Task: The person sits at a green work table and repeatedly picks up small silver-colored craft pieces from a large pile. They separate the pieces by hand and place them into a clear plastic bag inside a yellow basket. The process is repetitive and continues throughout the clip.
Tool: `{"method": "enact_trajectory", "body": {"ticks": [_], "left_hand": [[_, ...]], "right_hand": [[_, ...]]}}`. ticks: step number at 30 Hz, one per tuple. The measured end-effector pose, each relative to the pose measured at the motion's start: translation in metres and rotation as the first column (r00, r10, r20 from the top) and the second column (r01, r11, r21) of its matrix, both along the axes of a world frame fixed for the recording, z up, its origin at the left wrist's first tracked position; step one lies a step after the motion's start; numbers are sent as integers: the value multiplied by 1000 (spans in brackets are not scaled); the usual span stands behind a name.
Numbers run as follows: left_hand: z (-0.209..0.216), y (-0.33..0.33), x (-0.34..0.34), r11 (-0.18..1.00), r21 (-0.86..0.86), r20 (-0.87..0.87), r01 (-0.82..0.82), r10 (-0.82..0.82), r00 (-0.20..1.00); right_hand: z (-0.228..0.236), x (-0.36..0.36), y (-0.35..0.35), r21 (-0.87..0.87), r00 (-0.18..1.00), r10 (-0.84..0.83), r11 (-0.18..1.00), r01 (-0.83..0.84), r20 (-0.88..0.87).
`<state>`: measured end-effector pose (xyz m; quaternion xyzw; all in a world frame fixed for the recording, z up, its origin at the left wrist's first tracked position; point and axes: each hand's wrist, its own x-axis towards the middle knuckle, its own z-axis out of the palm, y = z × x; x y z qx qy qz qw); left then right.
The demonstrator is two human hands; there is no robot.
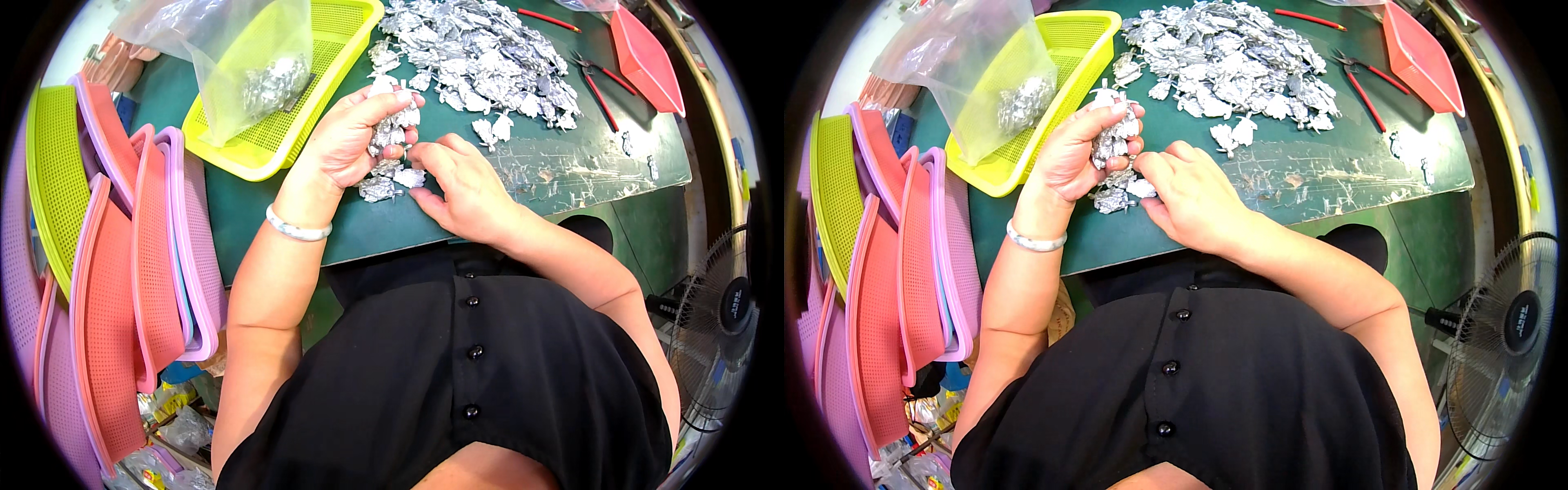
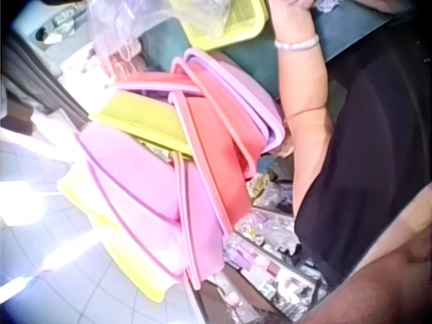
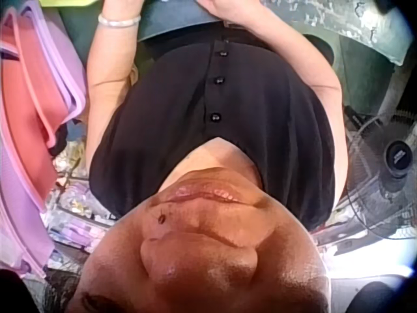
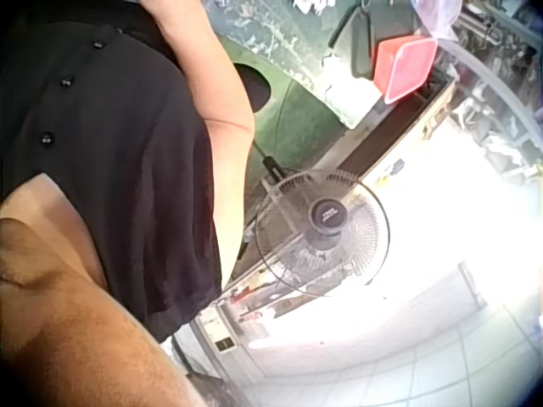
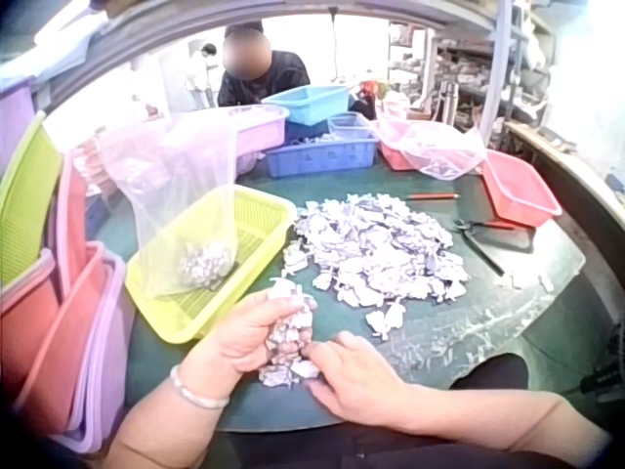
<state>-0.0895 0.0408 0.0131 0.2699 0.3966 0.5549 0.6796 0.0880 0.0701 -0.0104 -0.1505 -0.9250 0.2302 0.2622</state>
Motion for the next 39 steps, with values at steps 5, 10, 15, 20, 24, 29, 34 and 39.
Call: {"method": "enact_trajectory", "body": {"ticks": [5,10,15,20,24,29,34,39], "left_hand": [[-1,0,1,999,-7,-39,-34,34,999],[2,0,2,997,13,-50,-72,73,996],[-2,-1,2,998,59,-18,-34,36,999],[-1,-2,6,999,35,-142,20,-15,990],[0,-4,10,1000,8,-182,4,-3,983],[0,-3,8,1000,-1,-173,4,-5,985],[-2,-3,9,1000,-25,-163,-11,7,987],[1,-3,6,1000,-24,-134,-16,13,991]], "right_hand": [[-2,5,5,-181,998,-20,983,9,-60],[2,11,14,-786,979,-62,607,-119,-196],[12,14,27,-963,946,-185,43,-265,-268],[13,12,31,-951,927,-216,29,-307,-306],[15,11,30,-944,923,-201,32,-327,-327],[14,11,30,-932,912,-199,16,-363,-359],[17,12,29,-933,915,-194,17,-359,-355],[16,12,32,-930,917,-156,46,-365,-367]]}}
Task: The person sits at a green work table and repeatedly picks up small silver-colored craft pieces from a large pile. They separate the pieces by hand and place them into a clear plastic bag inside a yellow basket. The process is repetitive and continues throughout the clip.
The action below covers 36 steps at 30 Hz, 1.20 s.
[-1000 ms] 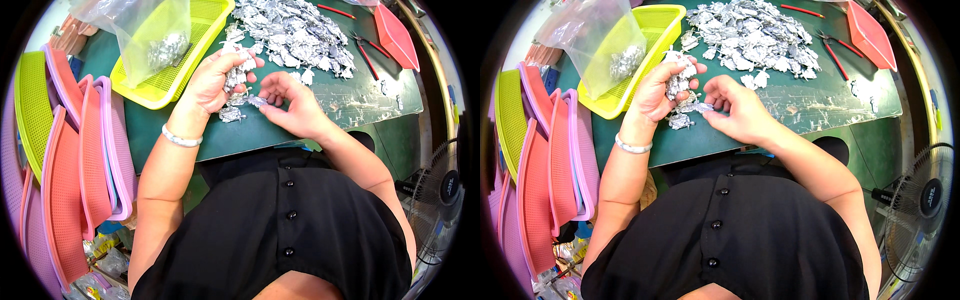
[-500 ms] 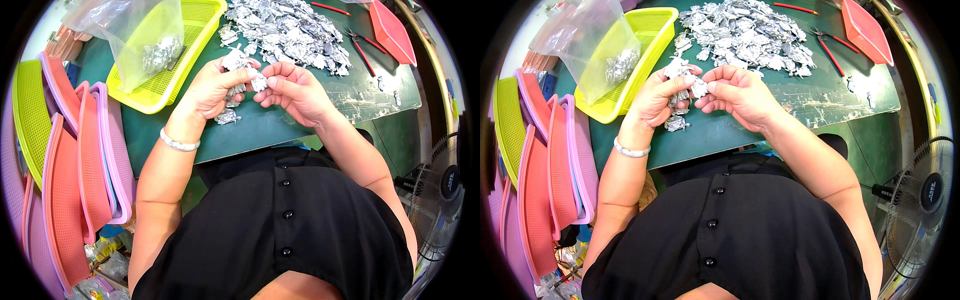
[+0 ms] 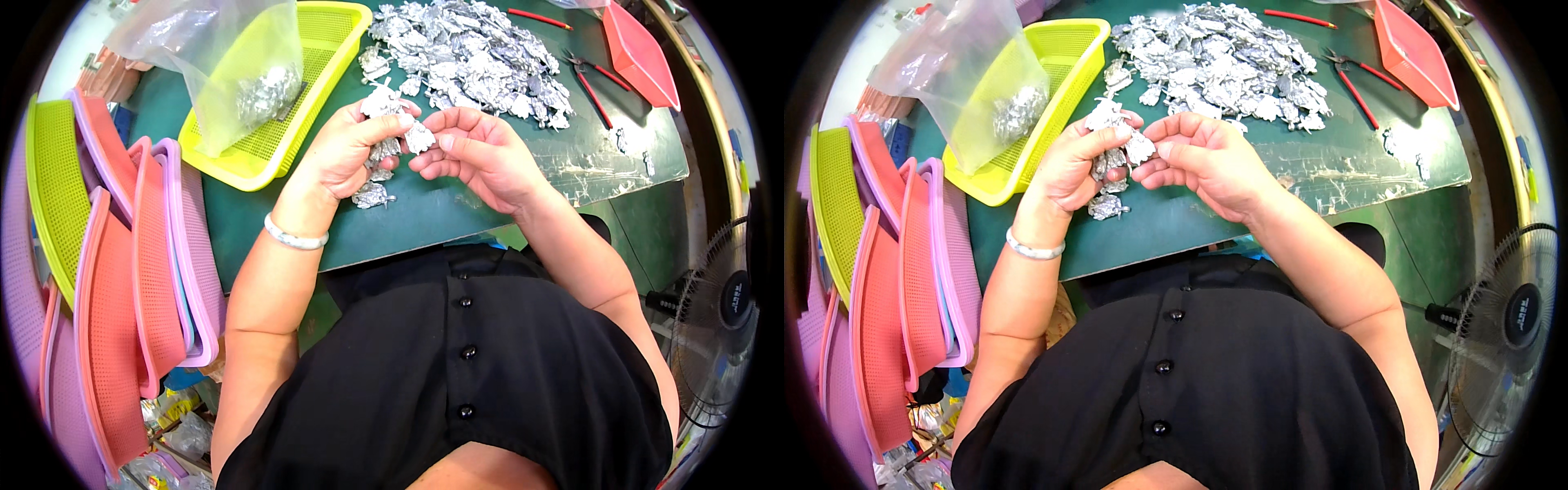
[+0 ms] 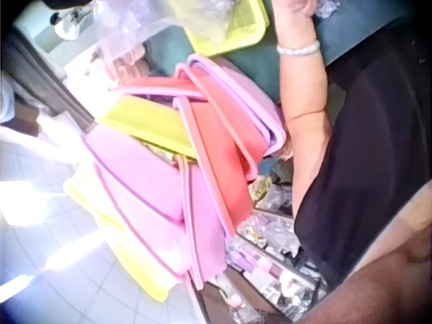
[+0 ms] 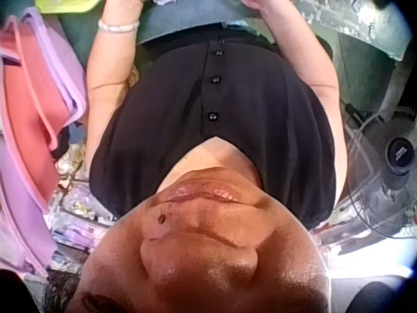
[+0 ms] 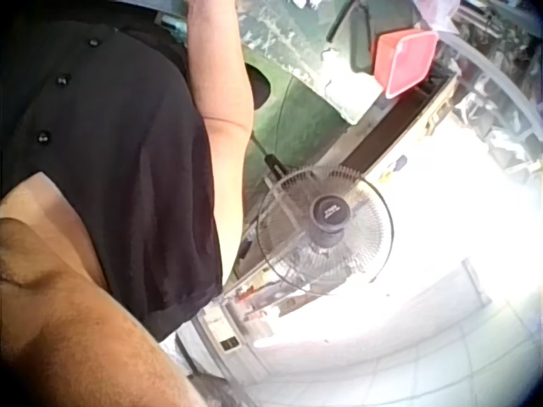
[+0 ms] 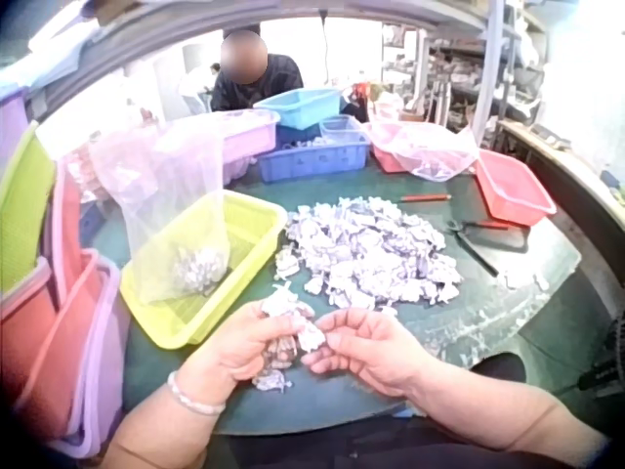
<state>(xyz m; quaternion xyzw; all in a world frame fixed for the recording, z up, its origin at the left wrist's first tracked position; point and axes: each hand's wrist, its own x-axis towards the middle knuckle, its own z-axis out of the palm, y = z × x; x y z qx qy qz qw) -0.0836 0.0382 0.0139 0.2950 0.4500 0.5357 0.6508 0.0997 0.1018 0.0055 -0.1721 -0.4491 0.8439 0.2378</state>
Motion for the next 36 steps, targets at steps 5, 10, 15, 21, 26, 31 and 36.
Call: {"method": "enact_trajectory", "body": {"ticks": [5,10,15,21,26,31,36], "left_hand": [[7,0,2,994,19,19,-107,107,994],[53,-13,11,983,175,-40,-59,67,997],[135,-30,18,898,438,-321,-33,191,928],[225,6,-46,736,677,-632,-9,587,506],[244,27,-98,995,73,-997,-63,73,7],[220,41,-127,966,-250,-893,-58,-253,-372],[214,21,-106,960,280,-913,-12,262,-313]], "right_hand": [[6,1,-2,101,999,-34,994,32,24],[2,7,5,163,996,-61,985,50,59],[-13,8,8,209,994,-24,978,2,105],[-19,15,8,212,995,-15,977,-5,94],[-20,13,6,282,991,16,958,-54,136],[-24,13,9,283,991,44,956,-79,127],[-23,13,8,382,983,28,919,-96,180]]}}
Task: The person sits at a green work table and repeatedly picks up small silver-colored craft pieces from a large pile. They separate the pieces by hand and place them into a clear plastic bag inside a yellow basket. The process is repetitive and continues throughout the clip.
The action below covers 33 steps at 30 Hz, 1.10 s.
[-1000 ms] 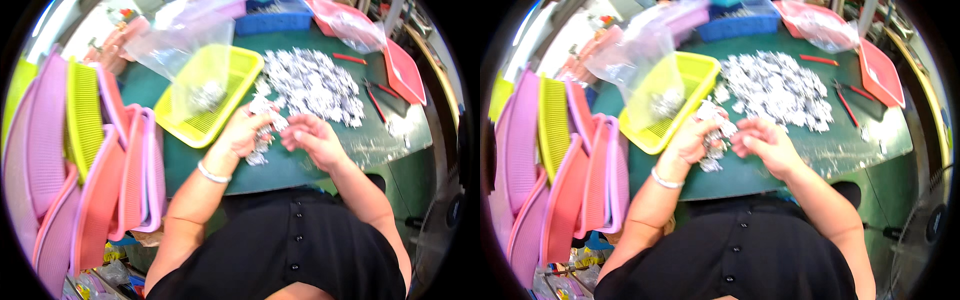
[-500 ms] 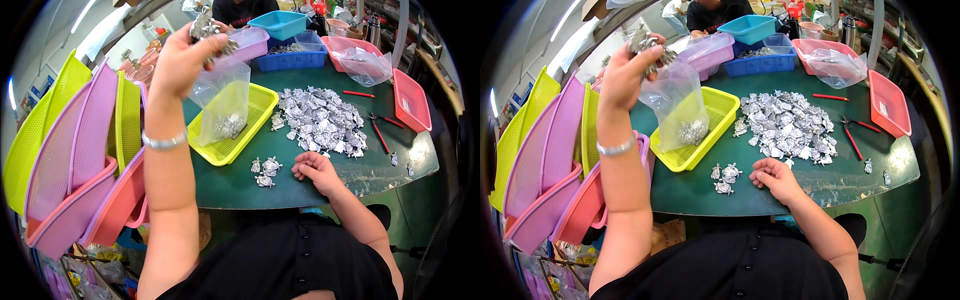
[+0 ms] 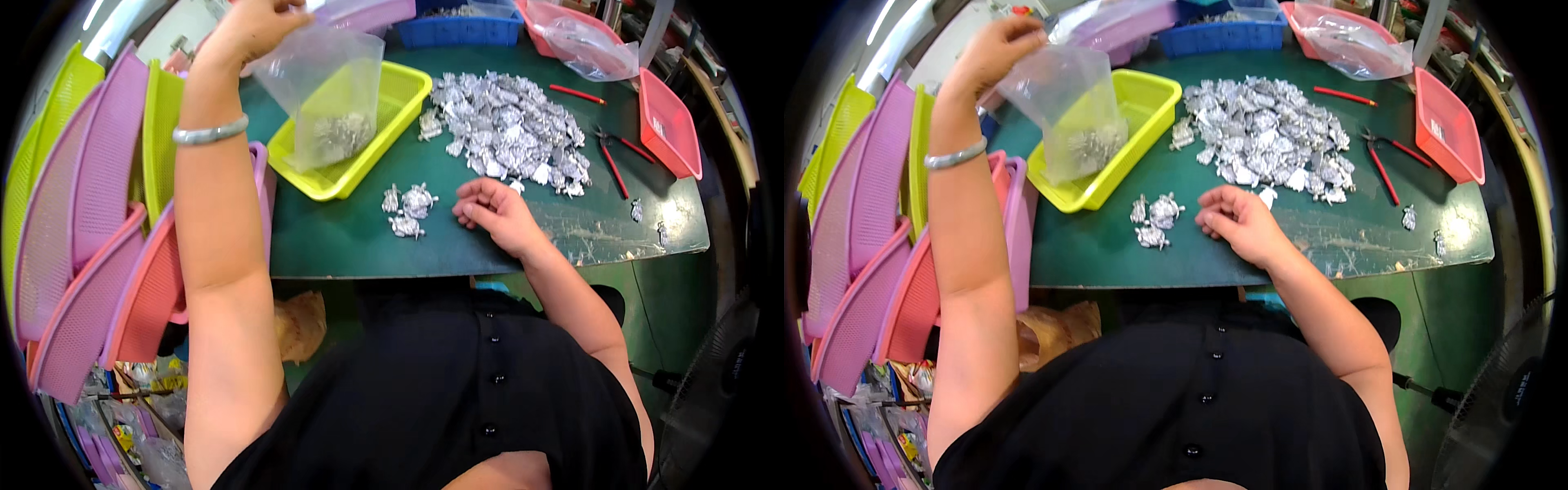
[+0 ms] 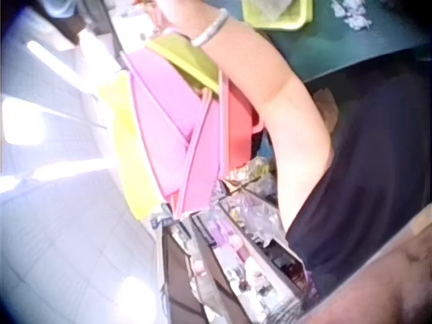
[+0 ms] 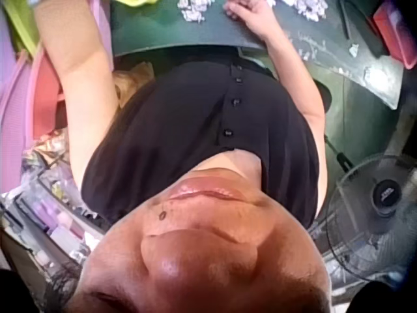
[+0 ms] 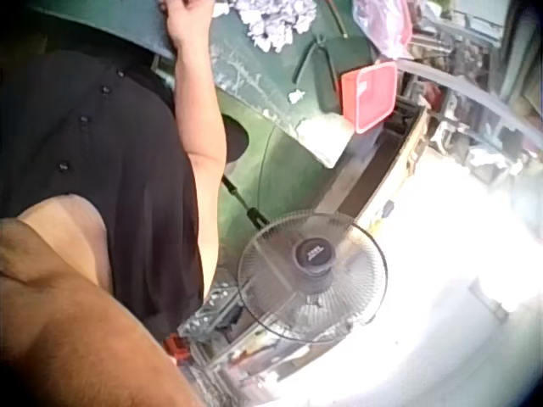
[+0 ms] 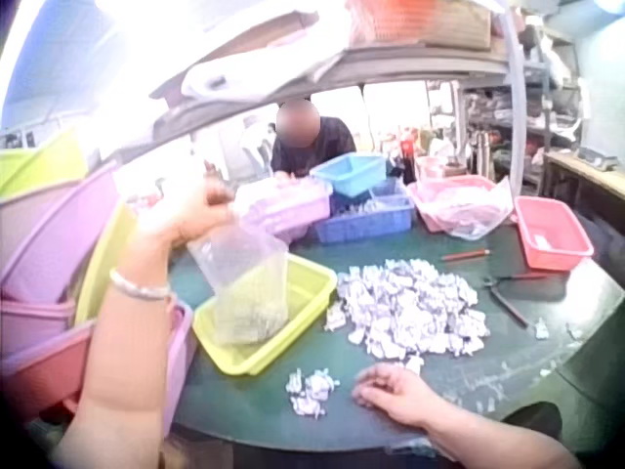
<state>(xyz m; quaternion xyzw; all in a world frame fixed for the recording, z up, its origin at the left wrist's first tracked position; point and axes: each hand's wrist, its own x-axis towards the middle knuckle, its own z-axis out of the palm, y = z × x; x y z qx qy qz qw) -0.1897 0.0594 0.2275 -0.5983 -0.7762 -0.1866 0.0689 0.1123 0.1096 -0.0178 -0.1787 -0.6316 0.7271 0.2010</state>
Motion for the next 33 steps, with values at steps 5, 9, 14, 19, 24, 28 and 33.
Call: {"method": "enact_trajectory", "body": {"ticks": [5,9,14,19,24,28,33], "left_hand": [[-66,-58,91,936,315,396,156,-279,875],[-150,-87,106,970,-153,238,188,-149,960],[-197,-81,109,928,-275,363,253,-143,921],[-212,-65,127,939,-178,445,295,-191,875],[-207,-50,145,908,-191,508,374,-235,829],[-215,-31,132,912,-29,638,409,-298,710],[-205,-8,132,921,-38,978,387,114,-173]], "right_hand": [[2,-5,-6,374,993,-59,927,17,103],[17,-19,-10,668,980,-124,744,-11,154],[14,-37,-8,869,974,-161,490,-63,162],[12,-36,0,868,971,-181,495,-49,158],[23,-12,19,819,979,-127,571,-58,158],[38,0,29,789,980,-81,607,-97,182],[51,-3,29,834,997,-35,551,-40,71]]}}
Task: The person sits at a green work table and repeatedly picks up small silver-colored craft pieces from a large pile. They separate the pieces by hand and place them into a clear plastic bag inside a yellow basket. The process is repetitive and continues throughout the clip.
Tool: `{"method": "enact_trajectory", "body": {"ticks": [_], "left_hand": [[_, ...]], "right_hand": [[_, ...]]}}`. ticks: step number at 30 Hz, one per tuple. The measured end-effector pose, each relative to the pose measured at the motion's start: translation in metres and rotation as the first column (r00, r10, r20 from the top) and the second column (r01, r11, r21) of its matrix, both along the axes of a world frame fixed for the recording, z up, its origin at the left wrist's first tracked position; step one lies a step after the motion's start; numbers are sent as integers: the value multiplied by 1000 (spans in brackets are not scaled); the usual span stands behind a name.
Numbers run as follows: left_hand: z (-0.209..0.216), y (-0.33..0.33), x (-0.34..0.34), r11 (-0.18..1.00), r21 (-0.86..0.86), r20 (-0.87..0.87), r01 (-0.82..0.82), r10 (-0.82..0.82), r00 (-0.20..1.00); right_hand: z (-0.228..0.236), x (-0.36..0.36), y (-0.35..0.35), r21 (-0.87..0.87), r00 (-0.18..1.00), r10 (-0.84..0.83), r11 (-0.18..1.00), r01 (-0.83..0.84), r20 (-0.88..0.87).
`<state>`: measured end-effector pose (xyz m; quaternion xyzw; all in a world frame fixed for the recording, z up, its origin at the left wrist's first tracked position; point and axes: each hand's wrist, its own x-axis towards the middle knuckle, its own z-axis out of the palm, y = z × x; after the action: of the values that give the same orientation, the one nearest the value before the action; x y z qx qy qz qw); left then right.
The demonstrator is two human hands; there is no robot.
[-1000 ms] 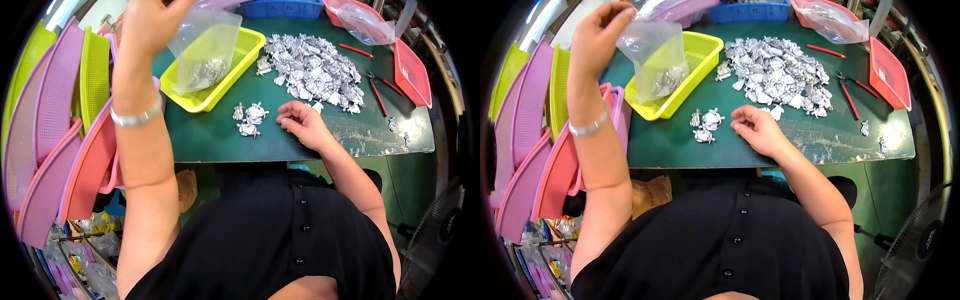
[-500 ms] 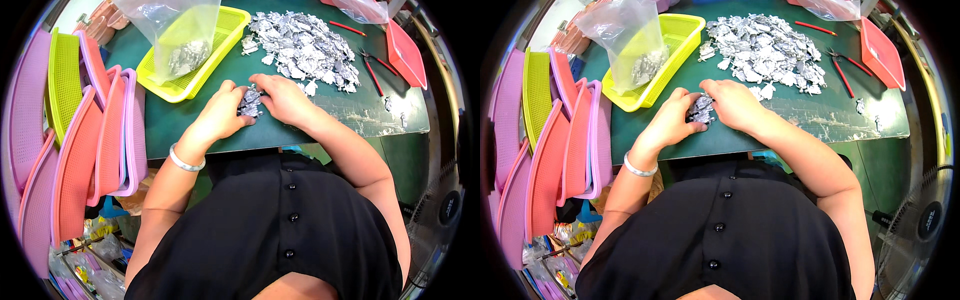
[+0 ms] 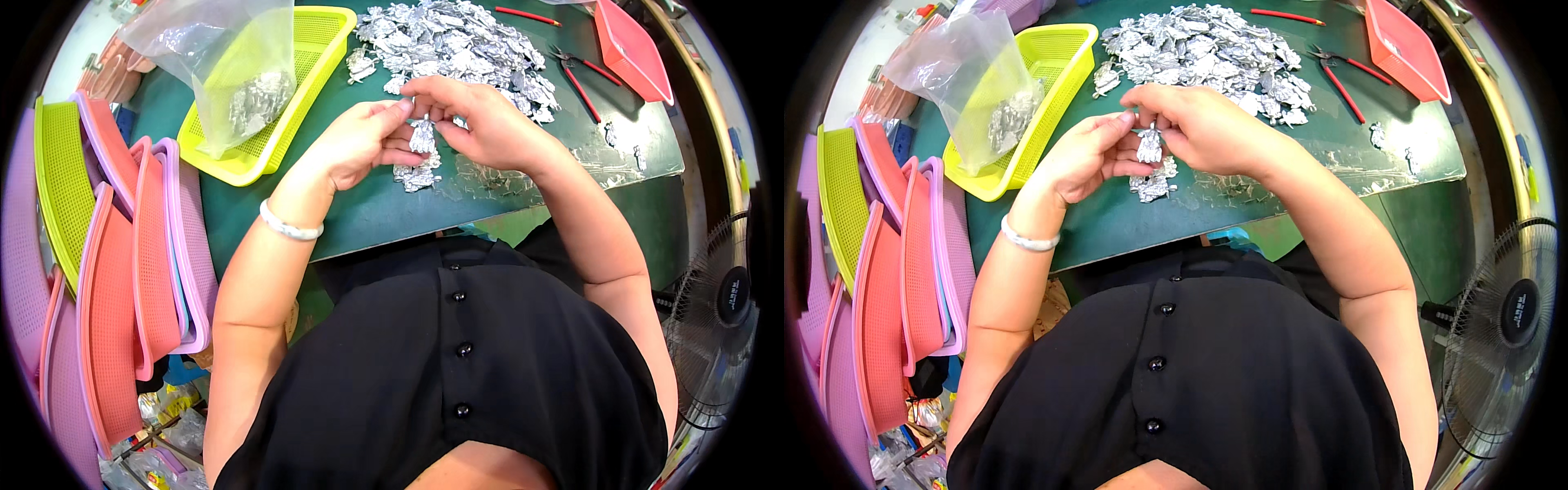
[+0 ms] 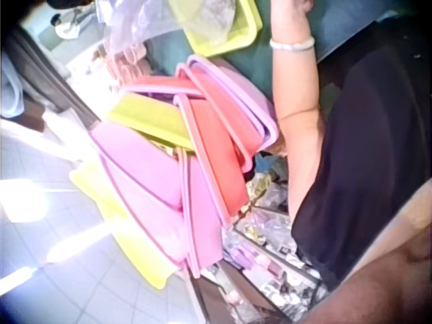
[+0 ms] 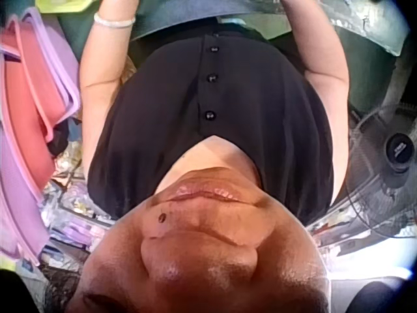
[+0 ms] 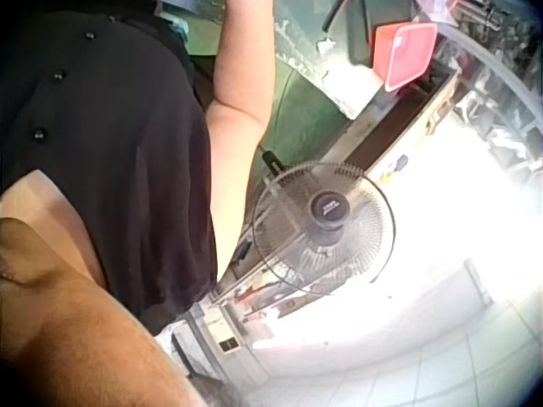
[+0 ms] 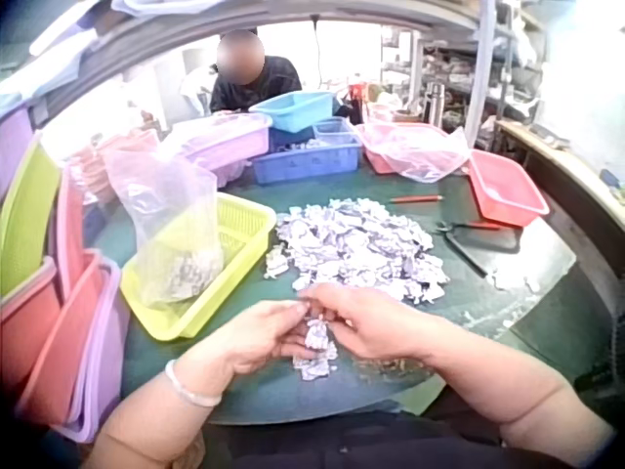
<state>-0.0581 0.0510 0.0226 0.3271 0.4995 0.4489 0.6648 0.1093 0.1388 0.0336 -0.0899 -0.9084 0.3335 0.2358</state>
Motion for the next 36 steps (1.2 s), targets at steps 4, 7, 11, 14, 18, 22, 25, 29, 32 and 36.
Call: {"method": "enact_trajectory", "body": {"ticks": [4,7,11,14,18,22,25,29,32,36], "left_hand": [[-10,3,-6,999,23,329,35,-40,943],[-19,0,-12,1000,22,405,-8,-1,914],[-24,-2,-19,998,36,418,-56,36,908],[-23,-3,-21,997,46,401,-68,44,915],[-24,-4,-25,997,43,334,-62,44,941],[-23,-2,-28,995,52,299,-85,66,952],[-27,-1,-29,991,54,289,-121,100,952],[-30,-1,-30,990,60,261,-130,110,959],[-29,-1,-29,989,71,226,-130,111,968],[-27,-3,-29,992,75,236,-97,77,969]], "right_hand": [[-1,-4,-3,-12,996,-86,996,86,-35],[-14,-4,-4,3,974,-222,975,222,-33],[-26,-7,-4,73,979,-158,986,150,128],[-30,-9,-5,177,948,-229,965,192,220],[-29,-11,-8,206,967,-194,966,158,164],[-30,-11,-6,183,960,-202,969,167,193],[-28,-10,-4,138,968,-180,978,157,177],[-27,-7,0,98,985,-162,983,155,62],[-23,-7,5,91,987,-157,983,158,-17],[-12,-12,9,124,993,-85,988,95,-80]]}}
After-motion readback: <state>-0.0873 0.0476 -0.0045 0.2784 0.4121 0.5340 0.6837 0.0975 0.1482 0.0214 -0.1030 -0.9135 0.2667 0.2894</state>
